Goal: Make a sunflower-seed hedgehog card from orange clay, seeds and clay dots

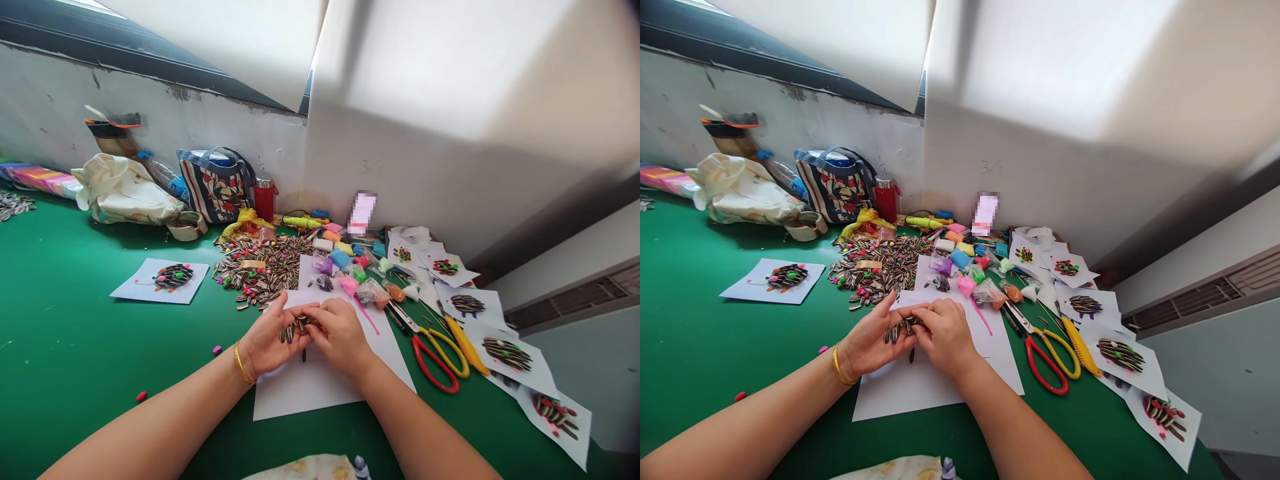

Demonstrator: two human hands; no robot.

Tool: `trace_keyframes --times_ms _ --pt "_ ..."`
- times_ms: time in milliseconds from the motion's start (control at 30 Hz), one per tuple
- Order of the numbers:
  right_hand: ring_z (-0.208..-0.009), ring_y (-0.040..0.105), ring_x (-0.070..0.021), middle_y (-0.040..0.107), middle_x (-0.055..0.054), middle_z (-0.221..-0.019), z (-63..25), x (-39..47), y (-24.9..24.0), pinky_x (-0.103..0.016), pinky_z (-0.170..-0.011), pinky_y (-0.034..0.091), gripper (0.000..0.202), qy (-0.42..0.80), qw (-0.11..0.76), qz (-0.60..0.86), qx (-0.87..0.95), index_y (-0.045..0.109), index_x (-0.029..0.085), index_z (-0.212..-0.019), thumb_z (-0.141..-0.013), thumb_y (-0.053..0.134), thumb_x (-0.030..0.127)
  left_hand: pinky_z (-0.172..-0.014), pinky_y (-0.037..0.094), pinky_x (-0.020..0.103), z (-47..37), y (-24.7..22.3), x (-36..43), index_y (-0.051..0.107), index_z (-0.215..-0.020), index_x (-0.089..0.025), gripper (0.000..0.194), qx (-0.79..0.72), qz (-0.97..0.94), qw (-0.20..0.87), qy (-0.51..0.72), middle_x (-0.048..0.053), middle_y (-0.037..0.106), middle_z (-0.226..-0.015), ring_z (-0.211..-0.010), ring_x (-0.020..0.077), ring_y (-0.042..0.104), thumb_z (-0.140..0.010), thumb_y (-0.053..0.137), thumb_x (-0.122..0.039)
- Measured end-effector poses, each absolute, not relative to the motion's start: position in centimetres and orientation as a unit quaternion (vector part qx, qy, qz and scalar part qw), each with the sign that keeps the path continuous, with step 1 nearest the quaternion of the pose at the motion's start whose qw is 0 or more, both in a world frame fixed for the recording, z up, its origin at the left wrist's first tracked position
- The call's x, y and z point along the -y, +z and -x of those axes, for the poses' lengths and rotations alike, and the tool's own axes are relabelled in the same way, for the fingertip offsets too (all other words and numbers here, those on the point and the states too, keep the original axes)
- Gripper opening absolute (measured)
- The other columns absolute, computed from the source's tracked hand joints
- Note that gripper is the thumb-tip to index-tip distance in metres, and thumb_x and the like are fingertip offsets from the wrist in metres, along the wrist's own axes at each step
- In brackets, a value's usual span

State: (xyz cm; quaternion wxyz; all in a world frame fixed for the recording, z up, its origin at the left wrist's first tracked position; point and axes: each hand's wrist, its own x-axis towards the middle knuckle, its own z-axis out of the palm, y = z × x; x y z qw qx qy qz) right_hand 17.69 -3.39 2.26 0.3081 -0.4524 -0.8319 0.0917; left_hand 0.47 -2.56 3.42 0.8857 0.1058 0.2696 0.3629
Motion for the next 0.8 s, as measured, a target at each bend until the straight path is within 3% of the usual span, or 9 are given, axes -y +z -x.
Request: trace_keyframes --times_ms 133,233,300,367,433,500,600,800 --pt "-0.083 0.055 -0.0196 0.061 -0.004 -0.085 -17.5 3.5 2.3 -0.035 -0.075 0.039 0.017 0.091 0.353 0.443 0.819 0.071 0.024 -0.099 -0.087 0.059 0.022 -0.084 0.054 0.028 -0.5 3.4 2.6 0.06 -0.118 -0.005 0.054 -0.251 -0.104 0.892 0.361 0.015 0.068 -0.1 -0.083 0.017 0.066 -0.094 0.043 -0.05" --pt "-0.084 0.057 -0.0189 0.063 -0.004 -0.087 -17.9 3.5 2.5 -0.034 -0.077 0.042 0.019 0.109 0.405 0.432 0.798 0.068 0.024 -0.101 -0.092 0.052 0.022 -0.091 0.053 0.033 -0.5 3.7 2.6 0.06 -0.116 -0.003 0.052 -0.242 -0.112 0.892 0.364 0.018 0.066 -0.105 -0.093 0.0208 0.066 -0.095 0.043 -0.047" --pt "-0.085 0.058 -0.0187 0.065 -0.004 -0.09 -18.5 3.3 2.6 -0.034 -0.078 0.044 0.019 0.12 0.434 0.441 0.777 0.065 0.022 -0.103 -0.094 0.048 0.022 -0.088 0.054 0.032 -0.4 3.8 2.4 0.06 -0.114 -0.004 0.048 -0.262 -0.112 0.882 0.375 0.019 0.065 -0.109 -0.098 0.0223 0.065 -0.094 0.046 -0.045" --pt "-0.087 0.06 -0.0189 0.067 -0.005 -0.093 -19.4 3.0 2.6 -0.033 -0.08 0.045 0.019 0.122 0.44 0.463 0.76 0.063 0.021 -0.103 -0.094 0.047 0.022 -0.075 0.057 0.027 -0.2 3.7 2.2 0.061 -0.11 -0.006 0.04 -0.303 -0.111 0.856 0.403 0.016 0.064 -0.102 -0.091 0.0193 0.066 -0.092 0.051 -0.041" --pt "-0.091 0.061 -0.0194 0.069 -0.005 -0.097 -20.3 2.5 2.5 -0.033 -0.083 0.046 0.021 0.126 0.415 0.485 0.76 0.064 0.021 -0.103 -0.093 0.047 0.02 -0.053 0.052 0.017 0.0 3.4 1.8 0.062 -0.102 -0.009 0.031 -0.329 -0.112 0.83 0.436 0.008 0.061 -0.085 -0.072 0.0121 0.063 -0.092 0.053 -0.037" --pt "-0.094 0.061 -0.0198 0.07 -0.005 -0.098 -21.1 2.1 2.4 -0.033 -0.085 0.045 0.024 0.142 0.355 0.508 0.772 0.067 0.021 -0.103 -0.09 0.047 0.016 -0.037 0.037 0.012 0.2 3.0 1.3 0.06 -0.092 -0.01 0.027 -0.327 -0.109 0.82 0.457 0.001 0.051 -0.071 -0.055 0.0065 0.052 -0.093 0.051 -0.036" --pt "-0.086 0.062 -0.0187 0.071 -0.003 -0.092 -21.7 1.9 2.3 -0.03 -0.076 0.045 0.024 0.178 0.253 0.548 0.777 0.069 0.023 -0.099 -0.085 0.052 0.015 -0.033 0.026 0.011 0.4 2.3 0.8 0.057 -0.085 -0.011 0.027 -0.331 -0.093 0.813 0.47 -0.002 0.043 -0.066 -0.048 0.0038 0.042 -0.095 0.047 -0.033" --pt "-0.077 0.06 -0.0148 0.069 0.0 -0.083 -21.4 2.2 2.6 -0.024 -0.065 0.04 0.019 0.201 0.178 0.552 0.79 0.071 0.023 -0.085 -0.082 0.055 0.015 -0.034 0.026 0.011 0.4 1.9 0.4 0.055 -0.085 -0.011 0.025 -0.358 -0.082 0.8 0.474 -0.002 0.042 -0.067 -0.049 0.0033 0.04 -0.095 0.045 -0.031"
